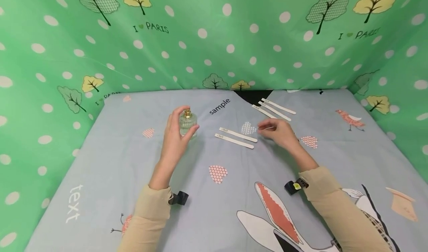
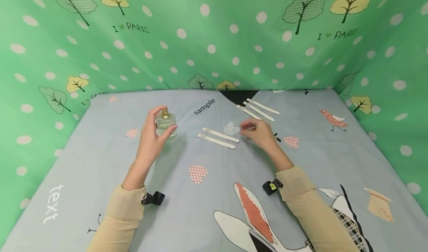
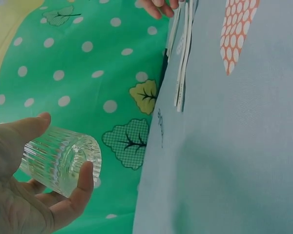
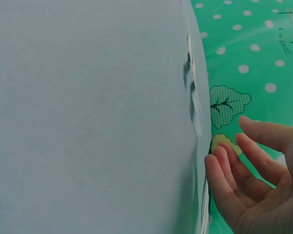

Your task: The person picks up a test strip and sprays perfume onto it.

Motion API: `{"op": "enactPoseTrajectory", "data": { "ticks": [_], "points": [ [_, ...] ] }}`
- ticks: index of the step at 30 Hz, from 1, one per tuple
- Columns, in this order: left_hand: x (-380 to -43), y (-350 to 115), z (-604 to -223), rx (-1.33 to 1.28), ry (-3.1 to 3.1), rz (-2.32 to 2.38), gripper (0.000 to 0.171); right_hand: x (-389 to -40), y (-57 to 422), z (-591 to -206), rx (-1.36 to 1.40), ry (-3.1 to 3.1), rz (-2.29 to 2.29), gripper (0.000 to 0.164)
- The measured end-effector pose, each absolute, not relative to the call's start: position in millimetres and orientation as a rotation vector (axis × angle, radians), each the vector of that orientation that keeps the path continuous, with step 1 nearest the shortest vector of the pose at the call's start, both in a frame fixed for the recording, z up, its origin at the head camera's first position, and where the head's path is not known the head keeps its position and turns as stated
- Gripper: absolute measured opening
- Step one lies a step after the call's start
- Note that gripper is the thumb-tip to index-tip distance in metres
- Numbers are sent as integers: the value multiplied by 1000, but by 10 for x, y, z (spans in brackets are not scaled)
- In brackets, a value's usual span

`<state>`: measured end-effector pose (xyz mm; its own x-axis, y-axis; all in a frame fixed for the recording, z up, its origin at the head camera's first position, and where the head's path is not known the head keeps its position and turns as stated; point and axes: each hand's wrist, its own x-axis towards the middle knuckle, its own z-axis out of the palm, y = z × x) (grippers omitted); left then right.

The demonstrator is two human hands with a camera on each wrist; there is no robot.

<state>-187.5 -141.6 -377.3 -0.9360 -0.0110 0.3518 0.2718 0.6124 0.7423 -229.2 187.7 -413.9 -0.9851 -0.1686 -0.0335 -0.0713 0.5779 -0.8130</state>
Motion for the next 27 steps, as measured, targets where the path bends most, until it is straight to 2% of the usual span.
{"op": "enactPoseTrajectory", "data": {
  "ticks": [27],
  "points": [
    [-2038,-1345,-3869,-267,-2502,-1233,63,-2405,1799,-4282,-253,2587,-1183,29]
  ]
}}
